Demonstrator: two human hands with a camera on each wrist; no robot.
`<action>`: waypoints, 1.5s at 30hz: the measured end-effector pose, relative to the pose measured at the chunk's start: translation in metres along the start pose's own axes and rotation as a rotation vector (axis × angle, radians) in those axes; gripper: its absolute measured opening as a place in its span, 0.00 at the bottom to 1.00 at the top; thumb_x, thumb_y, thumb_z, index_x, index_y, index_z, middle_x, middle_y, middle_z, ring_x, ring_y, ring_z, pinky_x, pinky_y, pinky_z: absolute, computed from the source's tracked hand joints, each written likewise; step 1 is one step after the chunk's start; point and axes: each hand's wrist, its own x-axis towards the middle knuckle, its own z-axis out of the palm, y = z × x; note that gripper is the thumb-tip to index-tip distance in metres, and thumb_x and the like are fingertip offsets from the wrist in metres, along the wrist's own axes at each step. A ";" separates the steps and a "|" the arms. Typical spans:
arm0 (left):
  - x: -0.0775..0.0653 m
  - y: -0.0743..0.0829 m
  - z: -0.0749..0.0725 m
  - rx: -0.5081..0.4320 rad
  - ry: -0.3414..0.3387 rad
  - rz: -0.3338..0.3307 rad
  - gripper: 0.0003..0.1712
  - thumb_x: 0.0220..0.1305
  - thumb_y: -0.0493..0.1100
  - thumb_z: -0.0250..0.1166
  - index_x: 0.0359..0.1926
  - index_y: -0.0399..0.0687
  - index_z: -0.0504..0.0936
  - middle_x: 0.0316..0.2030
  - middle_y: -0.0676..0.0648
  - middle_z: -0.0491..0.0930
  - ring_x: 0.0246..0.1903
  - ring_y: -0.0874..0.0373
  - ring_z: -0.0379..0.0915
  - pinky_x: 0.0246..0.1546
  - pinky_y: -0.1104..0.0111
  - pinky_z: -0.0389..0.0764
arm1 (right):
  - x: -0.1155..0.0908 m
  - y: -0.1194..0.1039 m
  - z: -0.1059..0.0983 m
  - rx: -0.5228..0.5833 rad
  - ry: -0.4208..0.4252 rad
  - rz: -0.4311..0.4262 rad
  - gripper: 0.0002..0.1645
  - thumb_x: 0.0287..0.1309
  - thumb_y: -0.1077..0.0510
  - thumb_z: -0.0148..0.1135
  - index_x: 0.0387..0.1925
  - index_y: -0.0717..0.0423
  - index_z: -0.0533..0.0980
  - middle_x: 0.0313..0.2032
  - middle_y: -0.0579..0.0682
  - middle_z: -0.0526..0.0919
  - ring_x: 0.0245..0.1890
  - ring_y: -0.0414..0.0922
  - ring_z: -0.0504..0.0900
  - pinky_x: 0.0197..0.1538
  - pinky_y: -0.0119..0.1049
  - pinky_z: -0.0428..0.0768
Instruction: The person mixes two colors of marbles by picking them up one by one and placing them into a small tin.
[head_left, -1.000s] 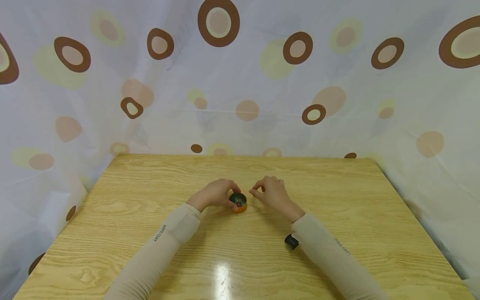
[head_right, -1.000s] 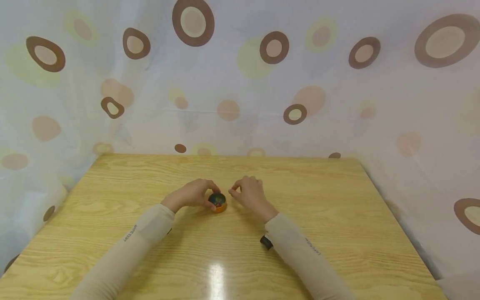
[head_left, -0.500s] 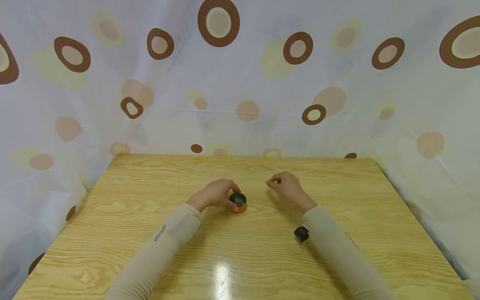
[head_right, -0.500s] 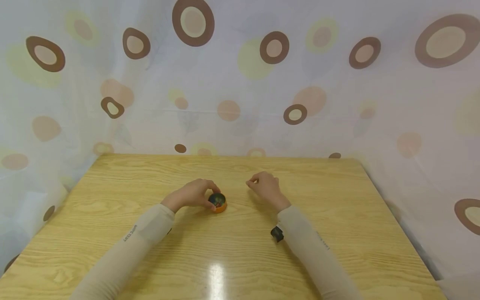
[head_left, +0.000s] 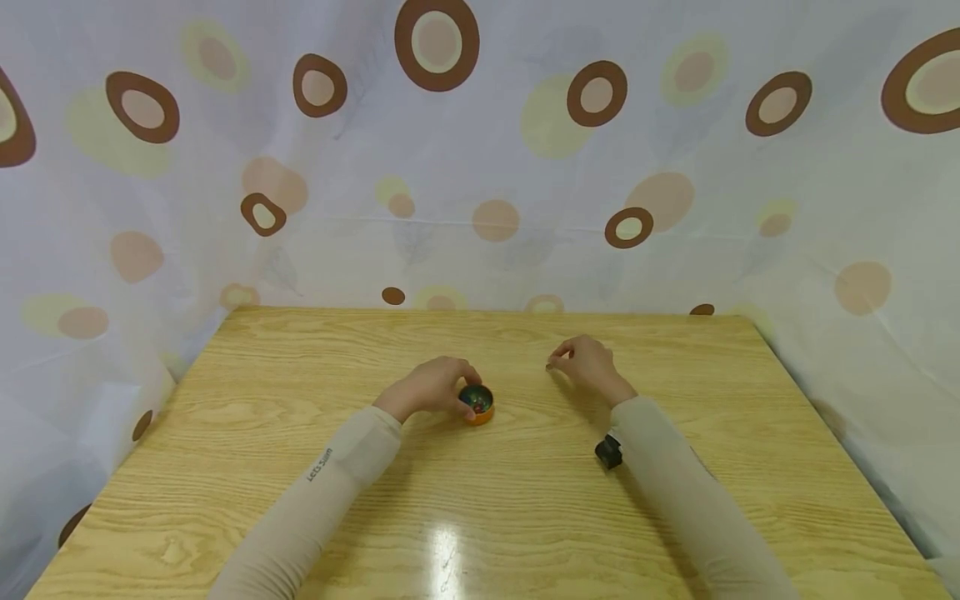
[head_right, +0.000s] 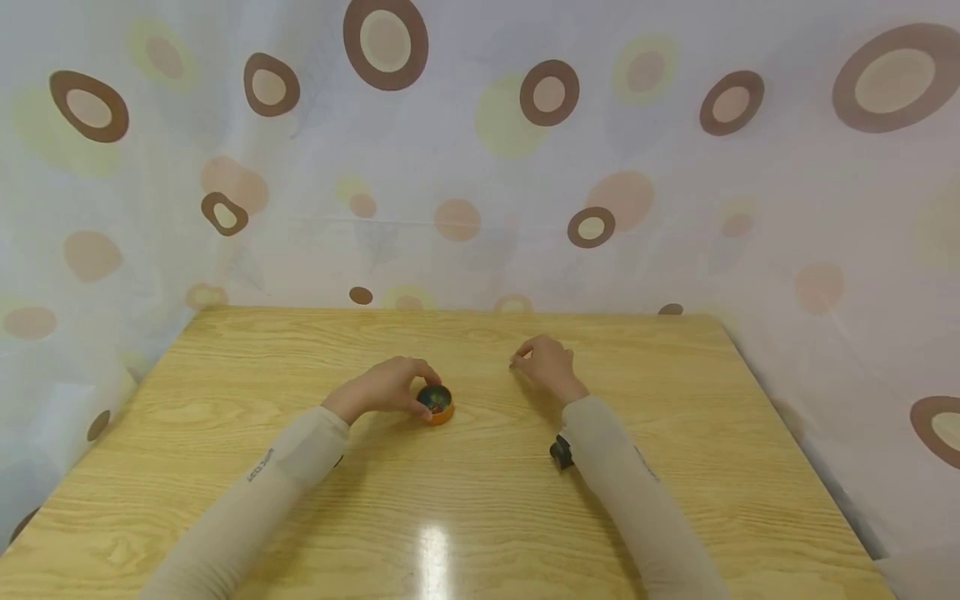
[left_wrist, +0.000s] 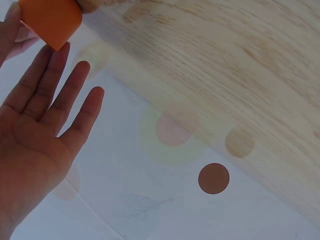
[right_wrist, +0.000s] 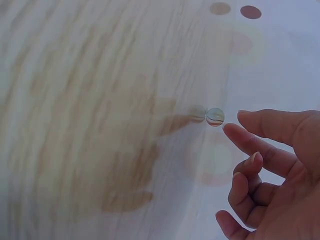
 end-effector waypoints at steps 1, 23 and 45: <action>0.000 0.000 0.000 0.001 0.000 0.000 0.28 0.51 0.44 0.76 0.53 0.42 0.80 0.52 0.46 0.79 0.52 0.51 0.74 0.50 0.61 0.76 | 0.001 0.000 0.000 -0.003 -0.003 0.001 0.14 0.64 0.55 0.61 0.41 0.61 0.83 0.42 0.58 0.82 0.41 0.55 0.75 0.51 0.62 0.63; 0.000 0.001 -0.003 0.001 0.003 -0.005 0.28 0.50 0.45 0.77 0.52 0.43 0.81 0.51 0.46 0.80 0.51 0.51 0.74 0.50 0.60 0.76 | 0.010 -0.002 0.006 -0.061 -0.027 0.043 0.09 0.57 0.58 0.67 0.35 0.59 0.85 0.44 0.59 0.84 0.49 0.62 0.77 0.57 0.64 0.58; -0.001 0.002 -0.001 0.003 -0.004 -0.006 0.28 0.51 0.45 0.76 0.53 0.43 0.80 0.51 0.46 0.79 0.53 0.50 0.73 0.51 0.59 0.76 | -0.005 -0.018 0.013 -0.056 -0.010 -0.040 0.11 0.59 0.55 0.66 0.36 0.59 0.85 0.35 0.55 0.82 0.35 0.52 0.76 0.47 0.56 0.64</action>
